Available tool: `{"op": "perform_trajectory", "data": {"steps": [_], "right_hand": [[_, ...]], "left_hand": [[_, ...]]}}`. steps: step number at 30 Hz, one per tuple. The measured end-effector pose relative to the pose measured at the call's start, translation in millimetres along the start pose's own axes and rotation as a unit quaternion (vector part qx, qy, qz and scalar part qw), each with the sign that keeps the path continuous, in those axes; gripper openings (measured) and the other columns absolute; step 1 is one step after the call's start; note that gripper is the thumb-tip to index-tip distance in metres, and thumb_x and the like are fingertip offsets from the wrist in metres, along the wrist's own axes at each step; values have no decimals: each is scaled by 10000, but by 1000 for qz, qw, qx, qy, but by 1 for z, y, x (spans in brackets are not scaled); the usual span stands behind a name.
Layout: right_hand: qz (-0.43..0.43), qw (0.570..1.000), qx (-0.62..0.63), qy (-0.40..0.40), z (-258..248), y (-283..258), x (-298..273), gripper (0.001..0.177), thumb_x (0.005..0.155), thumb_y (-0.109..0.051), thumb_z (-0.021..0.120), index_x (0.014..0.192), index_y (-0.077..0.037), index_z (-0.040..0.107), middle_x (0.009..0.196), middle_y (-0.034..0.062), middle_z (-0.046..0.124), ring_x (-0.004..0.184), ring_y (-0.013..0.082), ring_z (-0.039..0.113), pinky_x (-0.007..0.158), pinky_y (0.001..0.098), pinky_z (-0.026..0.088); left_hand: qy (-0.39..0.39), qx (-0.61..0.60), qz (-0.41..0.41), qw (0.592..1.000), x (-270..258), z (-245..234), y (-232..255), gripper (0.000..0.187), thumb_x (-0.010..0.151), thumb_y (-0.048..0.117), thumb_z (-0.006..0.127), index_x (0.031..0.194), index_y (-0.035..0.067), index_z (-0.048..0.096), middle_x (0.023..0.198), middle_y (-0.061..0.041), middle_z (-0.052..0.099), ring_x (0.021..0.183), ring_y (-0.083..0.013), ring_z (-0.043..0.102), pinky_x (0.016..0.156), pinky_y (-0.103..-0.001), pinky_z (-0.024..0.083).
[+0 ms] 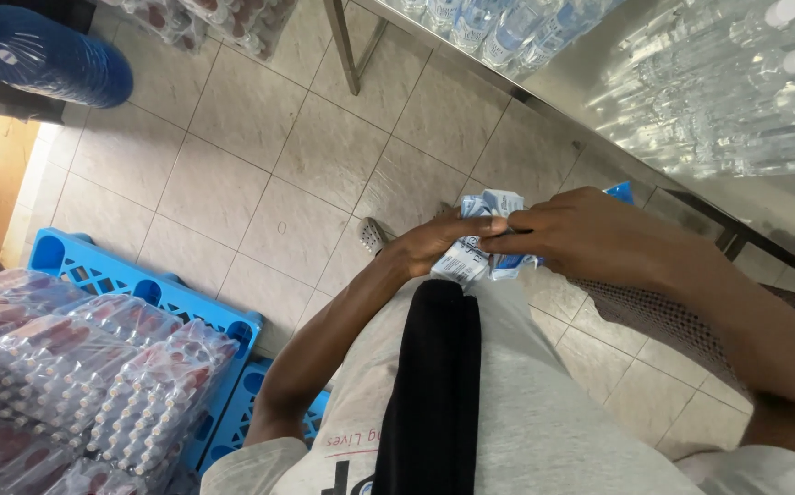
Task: The person is manually peeling adhesive labels from a stack and applying them to the caps of plastic water bottles.
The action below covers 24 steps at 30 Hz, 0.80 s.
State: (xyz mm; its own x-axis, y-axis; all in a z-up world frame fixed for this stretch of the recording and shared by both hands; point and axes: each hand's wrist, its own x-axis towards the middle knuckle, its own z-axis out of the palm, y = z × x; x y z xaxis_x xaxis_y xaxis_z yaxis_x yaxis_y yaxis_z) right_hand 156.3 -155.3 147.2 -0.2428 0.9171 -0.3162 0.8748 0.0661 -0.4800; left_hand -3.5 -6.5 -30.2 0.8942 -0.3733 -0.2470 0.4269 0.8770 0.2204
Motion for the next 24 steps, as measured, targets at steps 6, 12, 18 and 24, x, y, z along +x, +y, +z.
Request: {"op": "perform_trajectory", "data": {"steps": [6,12,18,24], "right_hand": [[-12,989,-103,-106,20,18,14,443,883,-60,702,1297,-198,628,968,9,671,827,272,709,745,447,554],[-63,998,-6,15,-11,19,16,313,799,-84,771,1103,-156,763,770,-14,629,642,276,634,598,452,513],[189,838,464,215,34,33,2,202,741,-84,957,924,-55,877,701,62,753,504,95,537,470,282,384],[244,489,782,299,112,11,49,193,869,-31,844,804,-59,665,516,-91,403,385,5,449,430,187,425]], "left_hand": [[1,35,17,999,3,-10,-1,308,1030,188,813,1282,28,740,951,-87,813,843,-171,825,742,-311,698],[-5,26,75,997,-5,-14,2,380,1070,251,783,1339,-5,706,934,-162,795,808,-175,810,774,-322,693],[-13,-22,182,983,-8,-19,19,617,1020,351,849,1479,-8,647,1267,-154,765,856,-125,742,760,-238,628],[40,100,285,952,-2,-22,9,777,1069,586,700,1590,42,511,1222,-116,745,1040,-114,763,972,-321,638]]}}
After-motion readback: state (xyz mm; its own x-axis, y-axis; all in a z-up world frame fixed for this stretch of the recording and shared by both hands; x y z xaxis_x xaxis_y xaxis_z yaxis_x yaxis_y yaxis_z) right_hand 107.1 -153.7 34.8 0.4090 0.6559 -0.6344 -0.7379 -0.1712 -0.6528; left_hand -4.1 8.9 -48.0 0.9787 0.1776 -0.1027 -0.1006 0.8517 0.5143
